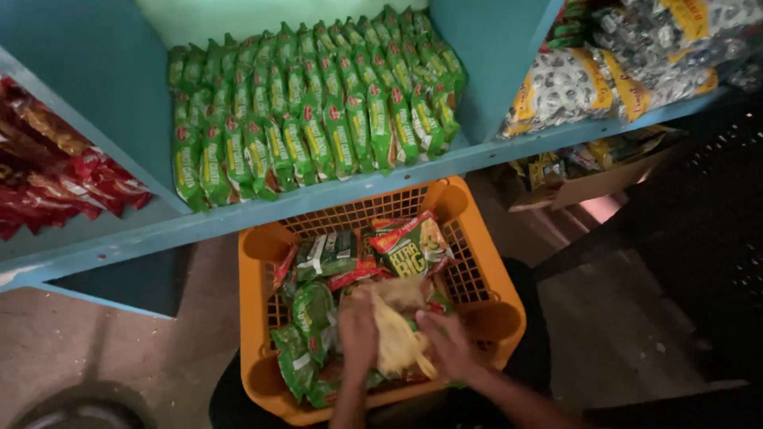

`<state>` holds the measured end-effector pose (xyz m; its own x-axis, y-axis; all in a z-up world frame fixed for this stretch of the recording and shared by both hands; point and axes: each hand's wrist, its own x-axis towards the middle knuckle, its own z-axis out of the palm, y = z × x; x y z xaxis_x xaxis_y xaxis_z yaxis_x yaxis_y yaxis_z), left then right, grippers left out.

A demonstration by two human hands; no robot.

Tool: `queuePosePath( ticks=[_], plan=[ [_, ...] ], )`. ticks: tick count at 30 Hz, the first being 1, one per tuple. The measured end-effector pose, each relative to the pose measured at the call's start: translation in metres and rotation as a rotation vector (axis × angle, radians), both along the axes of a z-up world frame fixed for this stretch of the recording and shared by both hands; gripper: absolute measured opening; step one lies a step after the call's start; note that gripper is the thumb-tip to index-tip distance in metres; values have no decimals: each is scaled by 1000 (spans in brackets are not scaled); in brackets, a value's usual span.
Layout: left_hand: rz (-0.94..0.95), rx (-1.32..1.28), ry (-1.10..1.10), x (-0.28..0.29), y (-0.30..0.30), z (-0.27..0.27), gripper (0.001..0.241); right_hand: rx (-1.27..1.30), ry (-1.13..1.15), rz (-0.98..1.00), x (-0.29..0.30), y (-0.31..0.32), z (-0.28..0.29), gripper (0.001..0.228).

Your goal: The person wipes down and organizes individual packets of instant noodles from a crate onto a shelf.

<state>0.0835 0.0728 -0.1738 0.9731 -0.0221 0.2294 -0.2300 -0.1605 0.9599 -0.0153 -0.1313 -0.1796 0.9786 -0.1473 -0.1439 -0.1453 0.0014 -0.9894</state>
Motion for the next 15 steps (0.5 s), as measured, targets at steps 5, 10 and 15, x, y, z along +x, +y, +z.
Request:
queuePosePath(
  ticks=[5,10,15],
  plan=[
    [322,0,367,9,68,31,60,237,105,120,5,-17,86,50],
    [-408,-132,-240,-61,38,92,31,-43,1,-132,15,-35,99,57],
    [59,338,-213,-77,-25,144,24,843,-550,221,24,24,-163,44]
  ],
)
